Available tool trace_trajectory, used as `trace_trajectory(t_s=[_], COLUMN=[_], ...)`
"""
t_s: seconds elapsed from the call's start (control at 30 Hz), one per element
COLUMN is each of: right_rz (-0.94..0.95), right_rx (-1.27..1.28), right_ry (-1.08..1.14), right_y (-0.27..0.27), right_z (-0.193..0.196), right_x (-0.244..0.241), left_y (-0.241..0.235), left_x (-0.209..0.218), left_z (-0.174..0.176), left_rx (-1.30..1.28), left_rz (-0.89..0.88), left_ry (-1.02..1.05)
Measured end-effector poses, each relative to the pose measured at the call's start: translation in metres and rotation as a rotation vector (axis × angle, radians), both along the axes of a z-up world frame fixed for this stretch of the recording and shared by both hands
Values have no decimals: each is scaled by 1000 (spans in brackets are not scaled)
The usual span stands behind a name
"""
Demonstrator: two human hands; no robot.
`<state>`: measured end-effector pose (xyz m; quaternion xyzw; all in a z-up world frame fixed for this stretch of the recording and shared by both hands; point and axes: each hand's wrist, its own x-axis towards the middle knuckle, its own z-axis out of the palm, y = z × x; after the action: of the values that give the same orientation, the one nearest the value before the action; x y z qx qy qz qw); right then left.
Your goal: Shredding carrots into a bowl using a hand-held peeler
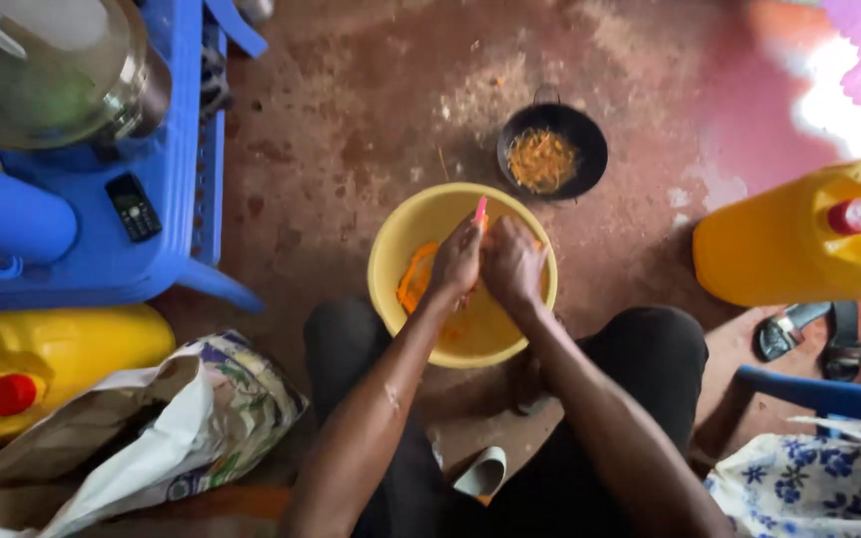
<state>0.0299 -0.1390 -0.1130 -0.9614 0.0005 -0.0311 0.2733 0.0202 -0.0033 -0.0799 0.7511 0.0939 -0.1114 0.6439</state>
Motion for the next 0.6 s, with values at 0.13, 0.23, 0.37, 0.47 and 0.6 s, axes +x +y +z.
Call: trace_trajectory(t_s=[0.13,0.23,0.37,0.47,0.6], right_rz=[83,100,98,37,-2], right_rx=[76,-182,-6,-8,18], right_ry=[36,23,66,92,101], right_y=[9,13,32,12,4], right_z=[20,-7,63,26,23], right_x=[-26,-34,-40,-12,-26], left_y=[-4,-5,3,-1,-9], left_x=[14,-3,6,7,22], left_z=[-22,-25,-8,-18,-44], left_rx=[7,100,-35,-24,-9], left_rz=[34,-11,41,32,14], left_ry=[29,-30,-26,22,34])
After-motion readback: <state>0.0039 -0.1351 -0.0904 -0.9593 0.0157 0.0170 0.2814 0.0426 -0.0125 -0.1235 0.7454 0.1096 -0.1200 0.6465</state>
